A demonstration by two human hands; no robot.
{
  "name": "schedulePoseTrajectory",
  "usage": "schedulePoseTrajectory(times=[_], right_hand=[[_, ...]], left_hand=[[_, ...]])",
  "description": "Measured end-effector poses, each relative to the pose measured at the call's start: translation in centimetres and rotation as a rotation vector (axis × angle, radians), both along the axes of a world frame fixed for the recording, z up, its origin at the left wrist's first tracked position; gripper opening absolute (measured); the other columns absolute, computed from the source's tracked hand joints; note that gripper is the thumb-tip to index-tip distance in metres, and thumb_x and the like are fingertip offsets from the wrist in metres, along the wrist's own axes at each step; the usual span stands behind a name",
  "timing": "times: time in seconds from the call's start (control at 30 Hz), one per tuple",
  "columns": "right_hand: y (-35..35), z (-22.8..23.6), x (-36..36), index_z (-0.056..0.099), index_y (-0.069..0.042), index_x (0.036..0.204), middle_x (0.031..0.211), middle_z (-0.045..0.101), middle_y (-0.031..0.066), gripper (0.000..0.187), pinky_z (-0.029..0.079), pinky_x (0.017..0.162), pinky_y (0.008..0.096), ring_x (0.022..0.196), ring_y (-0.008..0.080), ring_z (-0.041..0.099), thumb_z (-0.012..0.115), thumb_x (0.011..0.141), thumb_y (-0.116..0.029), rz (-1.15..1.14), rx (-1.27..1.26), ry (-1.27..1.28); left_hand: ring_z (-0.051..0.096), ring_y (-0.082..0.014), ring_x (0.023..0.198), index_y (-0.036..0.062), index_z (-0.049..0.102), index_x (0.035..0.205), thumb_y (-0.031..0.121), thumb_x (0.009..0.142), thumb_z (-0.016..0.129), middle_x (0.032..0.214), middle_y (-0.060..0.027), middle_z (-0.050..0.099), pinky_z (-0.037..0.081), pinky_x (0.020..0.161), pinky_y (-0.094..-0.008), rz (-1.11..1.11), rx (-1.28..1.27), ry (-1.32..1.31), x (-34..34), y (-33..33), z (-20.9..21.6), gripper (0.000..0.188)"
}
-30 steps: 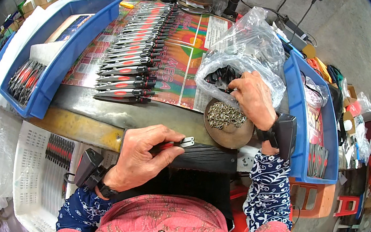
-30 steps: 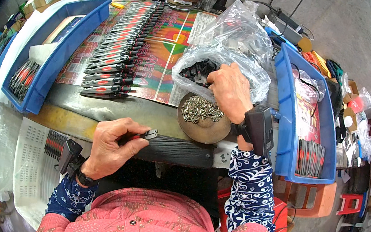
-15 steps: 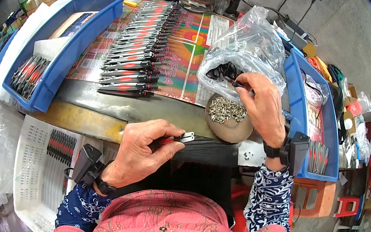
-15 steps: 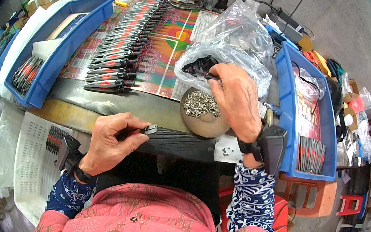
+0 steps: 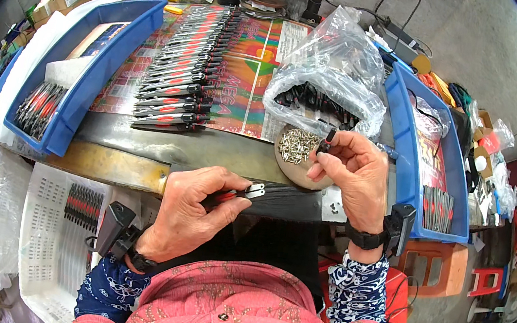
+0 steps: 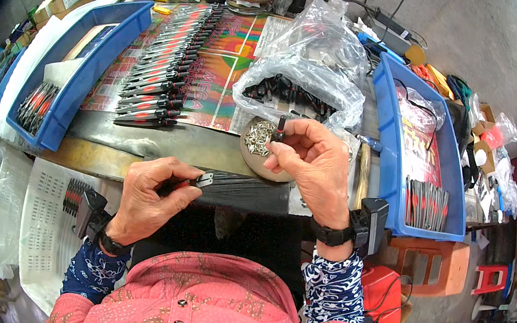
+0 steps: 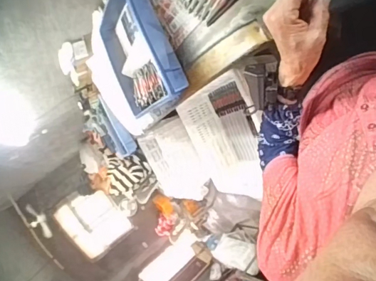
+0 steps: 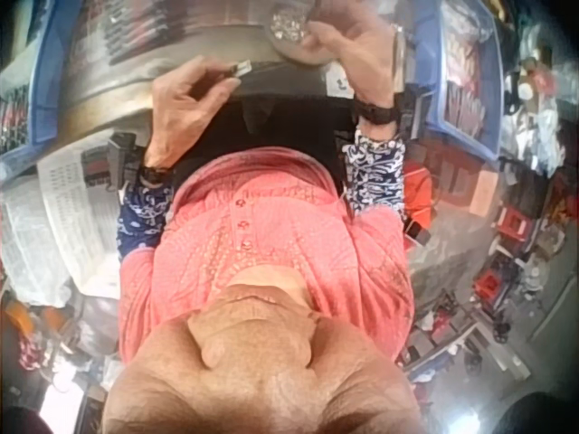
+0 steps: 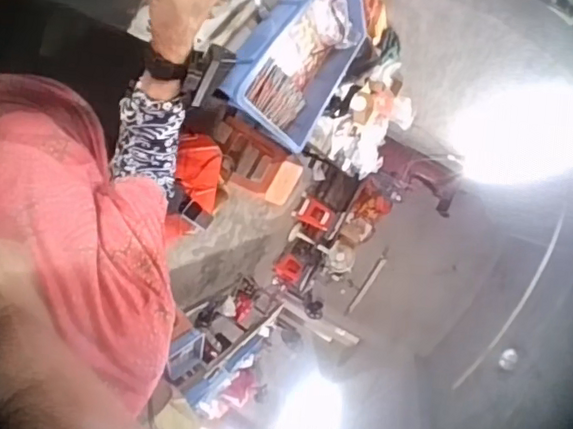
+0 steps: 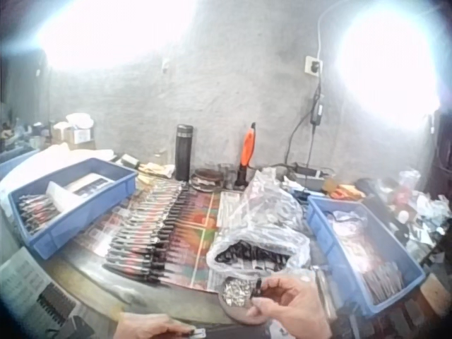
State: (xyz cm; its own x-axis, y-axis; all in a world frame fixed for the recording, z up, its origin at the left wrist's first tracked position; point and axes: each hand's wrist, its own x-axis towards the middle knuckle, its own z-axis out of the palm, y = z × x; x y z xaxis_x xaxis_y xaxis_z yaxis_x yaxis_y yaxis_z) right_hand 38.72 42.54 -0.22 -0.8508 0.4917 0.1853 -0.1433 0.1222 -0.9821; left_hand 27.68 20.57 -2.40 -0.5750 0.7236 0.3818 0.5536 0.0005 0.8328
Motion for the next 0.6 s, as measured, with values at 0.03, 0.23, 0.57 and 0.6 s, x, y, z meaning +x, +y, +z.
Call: schedulePoseTrajectory(times=[0.03,0.23,0.57,0.6], right_hand=[[-0.3,-0.2,0.3,0.059,0.006,0.104,0.088,0.068,0.0164,0.019,0.055,0.064,0.0257,0.07,0.0192,0.068,0.061,0.085,0.004,0.005,-0.063,0.023],[-1.6,-1.3,1.5,0.056,0.004,0.107,0.089,0.068,0.0199,0.022,0.057,0.06,0.0296,0.069,0.0228,0.069,0.062,0.086,0.001,0.051,-0.201,0.093],[-3.5,-2.2,3.2,0.054,0.003,0.109,0.089,0.069,0.0214,0.027,0.057,0.059,0.0288,0.068,0.0242,0.07,0.067,0.088,-0.007,0.117,-0.309,0.072],[-3.7,-2.3,3.3,0.055,0.003,0.111,0.088,0.068,0.0181,0.027,0.056,0.06,0.0269,0.069,0.0216,0.069,0.066,0.088,-0.004,0.113,-0.277,0.078]], left_hand=[[0.058,-0.0136,0.058,-0.001,0.067,0.092,0.001,0.075,0.075,0.073,-0.0095,0.063,0.047,0.055,-0.0259,-0.011,0.016,-0.012,0.1,0.0,0.0,0.018],[0.059,-0.013,0.059,-0.0014,0.067,0.092,0.0,0.075,0.075,0.073,-0.0096,0.064,0.047,0.056,-0.0252,-0.028,0.027,-0.052,0.7,0.2,-0.1,0.019],[0.058,-0.0138,0.059,-0.0017,0.067,0.092,0.0,0.075,0.074,0.076,-0.0093,0.065,0.047,0.055,-0.0255,-0.067,-0.014,-0.018,1.8,0.0,0.4,0.019],[0.058,-0.014,0.059,-0.0017,0.067,0.092,0.0,0.075,0.074,0.076,-0.0092,0.065,0.047,0.055,-0.0257,-0.066,-0.03,-0.013,1.9,-0.1,0.4,0.019]])
